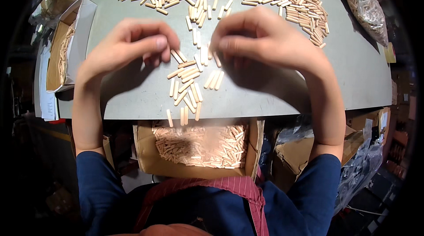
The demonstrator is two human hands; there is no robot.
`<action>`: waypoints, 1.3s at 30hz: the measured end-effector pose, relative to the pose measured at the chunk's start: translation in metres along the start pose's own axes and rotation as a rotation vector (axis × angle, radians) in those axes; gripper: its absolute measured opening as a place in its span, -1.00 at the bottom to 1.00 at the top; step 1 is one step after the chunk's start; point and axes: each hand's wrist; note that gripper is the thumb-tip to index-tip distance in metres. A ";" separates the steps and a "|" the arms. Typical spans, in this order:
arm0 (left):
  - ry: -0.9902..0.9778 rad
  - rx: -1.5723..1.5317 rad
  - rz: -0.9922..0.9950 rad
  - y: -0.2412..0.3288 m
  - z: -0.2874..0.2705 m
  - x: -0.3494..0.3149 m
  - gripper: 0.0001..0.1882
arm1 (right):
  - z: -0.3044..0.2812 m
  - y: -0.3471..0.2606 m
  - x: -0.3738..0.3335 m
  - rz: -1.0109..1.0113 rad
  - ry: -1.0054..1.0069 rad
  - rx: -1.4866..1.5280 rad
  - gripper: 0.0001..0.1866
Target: The person sorts small cylindrical cork stoppers on a table, picking them up by hand and placing them into a cardboard box below. The person repeatedly gathers and transfers the stoppers from the table surface into the box.
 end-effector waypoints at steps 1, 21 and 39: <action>0.089 0.064 -0.008 -0.007 0.000 0.005 -0.72 | -0.003 0.006 0.003 -0.040 0.115 -0.102 -0.79; -0.057 0.066 -0.134 0.007 -0.004 -0.004 -0.77 | -0.004 -0.003 -0.002 0.087 0.038 -0.092 -0.79; -0.392 -0.169 -0.053 0.017 0.004 -0.016 -0.71 | 0.006 -0.012 -0.010 0.109 -0.222 -0.074 -0.77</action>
Point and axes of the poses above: each hand's wrist, its own x-axis towards the middle knuckle, its own z-axis out of the palm, y = z × x, and after that the axes turned 15 degrees about x, right-handed
